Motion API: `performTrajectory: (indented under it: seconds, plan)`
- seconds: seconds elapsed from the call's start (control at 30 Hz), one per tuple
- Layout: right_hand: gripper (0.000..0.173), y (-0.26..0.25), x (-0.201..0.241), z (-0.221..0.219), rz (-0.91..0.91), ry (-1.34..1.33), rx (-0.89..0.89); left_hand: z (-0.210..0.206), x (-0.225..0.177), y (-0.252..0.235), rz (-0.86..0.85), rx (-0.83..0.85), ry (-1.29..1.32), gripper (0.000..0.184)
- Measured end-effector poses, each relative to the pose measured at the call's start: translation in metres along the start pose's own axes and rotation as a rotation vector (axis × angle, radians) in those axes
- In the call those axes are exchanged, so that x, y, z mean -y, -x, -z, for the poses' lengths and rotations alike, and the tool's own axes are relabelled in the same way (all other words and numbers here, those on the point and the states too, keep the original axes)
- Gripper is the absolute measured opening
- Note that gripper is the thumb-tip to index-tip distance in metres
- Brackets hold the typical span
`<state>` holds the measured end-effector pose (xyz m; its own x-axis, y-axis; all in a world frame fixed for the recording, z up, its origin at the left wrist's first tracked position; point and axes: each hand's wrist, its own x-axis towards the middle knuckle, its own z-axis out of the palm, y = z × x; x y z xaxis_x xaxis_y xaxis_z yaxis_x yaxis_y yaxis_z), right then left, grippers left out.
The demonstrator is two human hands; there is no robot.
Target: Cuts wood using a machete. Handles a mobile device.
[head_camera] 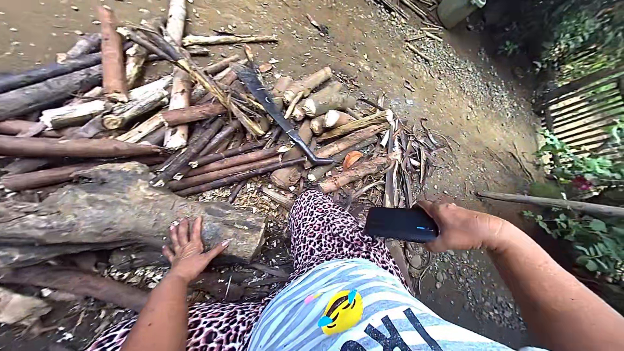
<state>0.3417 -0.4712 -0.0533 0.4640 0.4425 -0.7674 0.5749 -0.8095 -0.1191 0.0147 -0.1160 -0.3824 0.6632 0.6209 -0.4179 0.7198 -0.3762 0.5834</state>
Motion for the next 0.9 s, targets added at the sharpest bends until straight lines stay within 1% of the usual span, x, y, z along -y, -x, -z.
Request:
performTrajectory:
  seconds: [0.03,0.1,0.13,0.2,0.3,0.47,0.6,0.73,0.9]
  plan:
    - [0.068,0.004,-0.008,-0.001,0.062,-0.027,-0.046,0.000,0.001,0.001,0.004,0.002,-0.003,0.106]
    - [0.076,0.010,-0.017,-0.003,0.199,-0.083,-0.146,0.001,0.001,0.002,0.002,0.004,-0.007,0.106]
    - [0.082,0.012,-0.018,-0.004,0.272,-0.098,-0.193,0.000,0.001,0.002,-0.002,0.001,-0.006,0.106]
    - [0.087,0.012,-0.017,-0.008,0.410,-0.116,-0.279,0.002,0.001,0.003,0.010,0.011,-0.021,0.107]
    - [0.084,0.005,-0.006,-0.012,0.576,-0.113,-0.384,0.004,-0.007,0.004,0.068,0.031,-0.057,0.106]
    - [0.080,0.001,0.019,-0.013,0.767,-0.028,-0.494,0.003,-0.014,0.007,0.116,0.066,-0.120,0.106]
    - [0.078,0.003,0.032,-0.017,0.878,-0.012,-0.594,0.002,-0.012,0.005,0.128,0.065,-0.124,0.106]
    - [0.073,0.006,0.035,-0.020,0.968,-0.020,-0.697,0.002,-0.014,0.005,0.139,0.074,-0.152,0.104]
    - [0.072,0.012,0.037,-0.023,0.980,-0.007,-0.761,0.003,-0.016,0.006,0.147,0.057,-0.143,0.106]
